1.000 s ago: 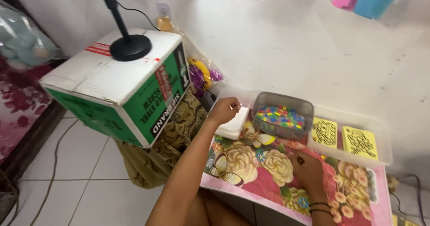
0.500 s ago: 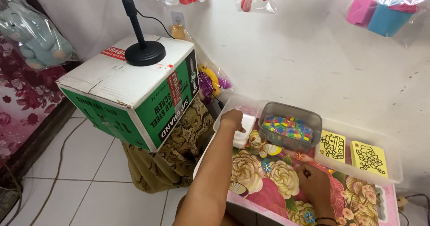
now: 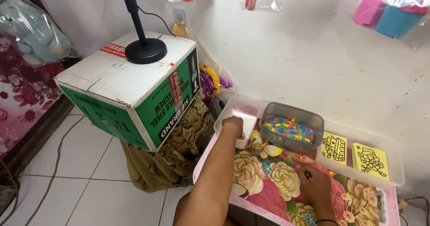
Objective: The person makes sand art by peeling off protective paper from a template to reveal an adhesive surface and sprinkling colored sand from containers over the exposed areas by hand. They place a finished flower template into a bag and select a new tank template from a stack.
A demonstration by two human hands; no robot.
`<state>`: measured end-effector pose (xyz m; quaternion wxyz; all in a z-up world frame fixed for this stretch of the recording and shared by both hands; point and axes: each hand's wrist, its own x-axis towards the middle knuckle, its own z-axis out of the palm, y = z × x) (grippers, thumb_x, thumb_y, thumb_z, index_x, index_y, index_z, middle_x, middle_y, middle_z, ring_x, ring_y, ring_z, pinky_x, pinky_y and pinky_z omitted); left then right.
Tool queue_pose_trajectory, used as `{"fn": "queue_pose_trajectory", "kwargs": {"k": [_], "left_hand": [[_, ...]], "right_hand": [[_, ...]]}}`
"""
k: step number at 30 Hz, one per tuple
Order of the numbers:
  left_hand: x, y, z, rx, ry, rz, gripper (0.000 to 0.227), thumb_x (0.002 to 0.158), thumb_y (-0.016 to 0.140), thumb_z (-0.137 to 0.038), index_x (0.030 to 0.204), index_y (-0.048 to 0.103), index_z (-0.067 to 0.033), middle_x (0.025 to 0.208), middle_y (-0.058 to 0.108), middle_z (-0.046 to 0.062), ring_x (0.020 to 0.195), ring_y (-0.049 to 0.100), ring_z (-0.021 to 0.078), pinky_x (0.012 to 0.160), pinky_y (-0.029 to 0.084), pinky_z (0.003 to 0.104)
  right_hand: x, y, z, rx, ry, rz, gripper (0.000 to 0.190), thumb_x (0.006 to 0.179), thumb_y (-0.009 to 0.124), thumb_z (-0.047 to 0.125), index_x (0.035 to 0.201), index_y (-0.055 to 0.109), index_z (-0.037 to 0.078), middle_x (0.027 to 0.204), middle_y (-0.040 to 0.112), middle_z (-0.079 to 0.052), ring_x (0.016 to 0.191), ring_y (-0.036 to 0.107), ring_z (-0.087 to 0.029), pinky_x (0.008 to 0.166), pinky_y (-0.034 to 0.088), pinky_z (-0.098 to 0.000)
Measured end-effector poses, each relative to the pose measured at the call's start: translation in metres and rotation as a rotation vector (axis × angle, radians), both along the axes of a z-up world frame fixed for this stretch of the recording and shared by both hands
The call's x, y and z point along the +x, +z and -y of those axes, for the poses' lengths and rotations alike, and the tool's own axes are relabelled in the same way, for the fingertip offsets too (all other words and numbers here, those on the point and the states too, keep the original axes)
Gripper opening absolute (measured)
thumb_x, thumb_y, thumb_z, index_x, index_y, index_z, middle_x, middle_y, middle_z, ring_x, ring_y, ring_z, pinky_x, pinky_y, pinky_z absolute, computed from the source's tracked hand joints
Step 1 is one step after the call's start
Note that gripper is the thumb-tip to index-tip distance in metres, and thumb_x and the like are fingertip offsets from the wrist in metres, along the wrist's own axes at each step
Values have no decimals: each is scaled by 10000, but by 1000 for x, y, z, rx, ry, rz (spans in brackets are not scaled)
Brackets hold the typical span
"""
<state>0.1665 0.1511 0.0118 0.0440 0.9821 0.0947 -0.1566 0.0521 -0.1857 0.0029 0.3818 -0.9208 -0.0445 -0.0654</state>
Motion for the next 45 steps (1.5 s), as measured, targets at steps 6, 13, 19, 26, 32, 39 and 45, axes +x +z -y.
{"fn": "queue_pose_trajectory", "kwargs": {"k": [6, 13, 19, 26, 32, 39, 45], "left_hand": [[0, -1, -4, -79, 28, 2, 315, 809, 820, -231, 1079, 776, -74, 1033, 760, 84, 901, 709, 260, 794, 531, 408], [-4, 75, -9, -111, -90, 79, 403, 876, 747, -273, 1196, 724, -29, 1169, 744, 104, 1018, 709, 273, 954, 546, 403], [-44, 153, 7, -228, -140, 452, 111, 874, 709, -193, 930, 763, -115, 941, 770, 67, 866, 712, 280, 788, 553, 415], [-123, 192, 74, -256, -493, 539, 105, 834, 651, -95, 920, 702, -123, 906, 737, 85, 868, 697, 341, 796, 525, 482], [-149, 130, 136, -212, -736, 507, 157, 851, 713, -205, 998, 682, -160, 960, 715, 101, 973, 713, 382, 840, 541, 539], [-159, 59, 181, -6, -947, 855, 290, 695, 851, -210, 928, 688, -155, 868, 675, 76, 863, 663, 352, 900, 450, 553], [-174, 68, 174, -433, -774, 889, 479, 956, 615, -529, 1114, 733, -92, 1146, 674, 154, 1237, 545, 399, 1081, 344, 577]], "right_hand": [[1, -1, 1, 23, 7, 7, 329, 906, 688, 271, 726, 689, -4, 567, 567, -39, 530, 456, -165, 543, 371, -305], [-1, 4, 0, -11, -16, 4, 370, 902, 672, 330, 726, 671, 5, 571, 609, -65, 534, 470, -196, 558, 394, -335], [0, 2, 2, 44, 8, 58, 334, 887, 681, 266, 688, 656, -1, 553, 584, -47, 512, 458, -181, 544, 388, -326], [10, -22, 21, 309, 105, 137, 391, 949, 607, 298, 683, 644, 13, 548, 579, -103, 506, 472, -193, 544, 419, -340], [-4, -23, 33, 892, 240, 188, 547, 1077, 349, 481, 807, 657, 119, 620, 585, 20, 550, 510, -69, 518, 403, -211], [-3, 1, 27, 957, 68, 116, 304, 931, 728, 229, 722, 605, 46, 494, 579, -110, 320, 532, -160, 287, 401, -249], [10, -18, 32, 1146, -52, 64, 114, 924, 722, 156, 868, 687, 63, 589, 634, -85, 384, 627, -180, 270, 456, -244]]}}
